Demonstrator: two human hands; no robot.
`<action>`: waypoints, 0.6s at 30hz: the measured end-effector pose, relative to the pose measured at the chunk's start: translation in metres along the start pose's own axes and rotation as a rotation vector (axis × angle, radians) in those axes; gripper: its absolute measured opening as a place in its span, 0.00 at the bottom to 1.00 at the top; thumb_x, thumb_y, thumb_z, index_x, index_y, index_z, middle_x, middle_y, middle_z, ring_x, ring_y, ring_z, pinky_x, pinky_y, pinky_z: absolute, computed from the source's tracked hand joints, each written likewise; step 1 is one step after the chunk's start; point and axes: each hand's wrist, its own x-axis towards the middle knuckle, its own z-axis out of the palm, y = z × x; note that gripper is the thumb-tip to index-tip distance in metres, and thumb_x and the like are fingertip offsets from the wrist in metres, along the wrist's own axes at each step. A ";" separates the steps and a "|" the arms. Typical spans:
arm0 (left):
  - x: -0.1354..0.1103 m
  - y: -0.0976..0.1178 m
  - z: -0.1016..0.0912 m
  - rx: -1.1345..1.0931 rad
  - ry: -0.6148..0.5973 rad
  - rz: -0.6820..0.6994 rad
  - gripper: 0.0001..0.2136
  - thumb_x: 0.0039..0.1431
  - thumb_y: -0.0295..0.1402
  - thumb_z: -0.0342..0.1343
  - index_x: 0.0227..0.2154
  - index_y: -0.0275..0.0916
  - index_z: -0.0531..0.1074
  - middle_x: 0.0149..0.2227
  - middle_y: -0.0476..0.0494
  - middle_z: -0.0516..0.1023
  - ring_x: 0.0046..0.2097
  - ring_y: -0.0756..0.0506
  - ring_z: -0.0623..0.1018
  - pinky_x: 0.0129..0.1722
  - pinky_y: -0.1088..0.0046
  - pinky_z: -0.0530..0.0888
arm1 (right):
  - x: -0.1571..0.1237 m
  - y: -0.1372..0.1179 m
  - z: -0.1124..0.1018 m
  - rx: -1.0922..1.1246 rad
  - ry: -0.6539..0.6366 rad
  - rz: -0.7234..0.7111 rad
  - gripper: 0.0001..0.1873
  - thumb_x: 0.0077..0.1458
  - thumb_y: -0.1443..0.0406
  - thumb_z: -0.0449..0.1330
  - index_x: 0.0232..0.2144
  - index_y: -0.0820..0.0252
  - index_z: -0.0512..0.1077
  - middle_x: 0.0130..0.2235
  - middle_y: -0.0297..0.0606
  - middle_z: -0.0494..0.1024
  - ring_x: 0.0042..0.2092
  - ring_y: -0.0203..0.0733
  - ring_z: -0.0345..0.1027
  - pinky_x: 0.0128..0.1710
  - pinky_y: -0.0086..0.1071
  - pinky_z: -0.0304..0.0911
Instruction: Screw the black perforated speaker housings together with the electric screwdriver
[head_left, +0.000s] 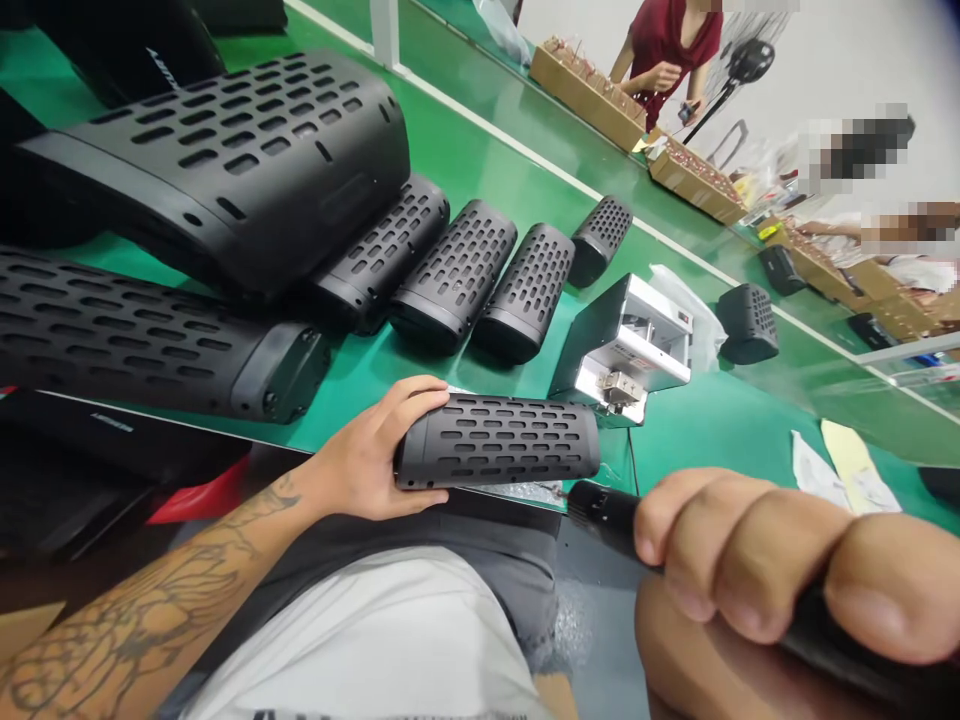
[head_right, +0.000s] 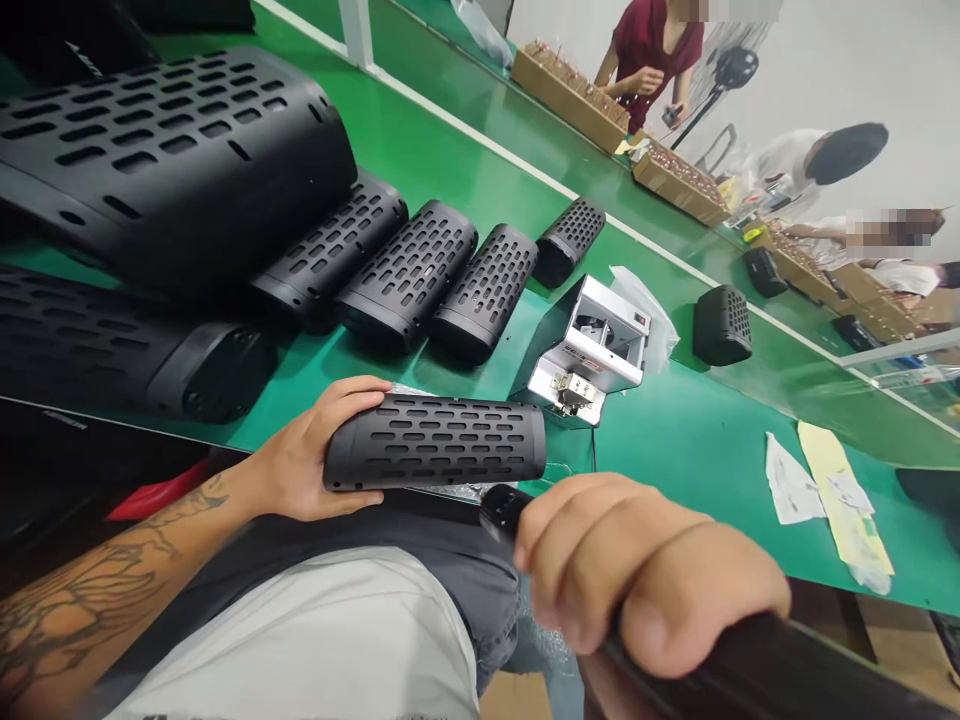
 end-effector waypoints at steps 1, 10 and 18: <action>0.000 0.000 0.000 0.001 0.000 0.004 0.57 0.64 0.46 0.80 0.87 0.45 0.55 0.75 0.19 0.71 0.74 0.21 0.79 0.67 0.34 0.87 | -0.002 0.001 0.007 0.006 -0.047 -0.005 0.08 0.80 0.53 0.72 0.46 0.46 0.84 0.31 0.25 0.86 0.22 0.41 0.78 0.33 0.45 0.83; 0.002 0.003 0.001 -0.006 0.007 0.018 0.55 0.66 0.48 0.79 0.87 0.43 0.54 0.74 0.18 0.71 0.72 0.20 0.80 0.65 0.35 0.88 | 0.009 0.020 0.045 -0.018 0.042 0.050 0.24 0.76 0.41 0.73 0.39 0.51 0.77 0.28 0.25 0.80 0.25 0.41 0.77 0.34 0.44 0.79; 0.004 0.004 0.000 0.019 0.003 0.038 0.56 0.65 0.47 0.80 0.86 0.44 0.53 0.72 0.20 0.73 0.72 0.20 0.79 0.66 0.31 0.87 | 0.018 0.019 0.074 -0.070 0.186 0.113 0.35 0.70 0.36 0.76 0.28 0.53 0.70 0.22 0.24 0.72 0.21 0.35 0.67 0.28 0.39 0.70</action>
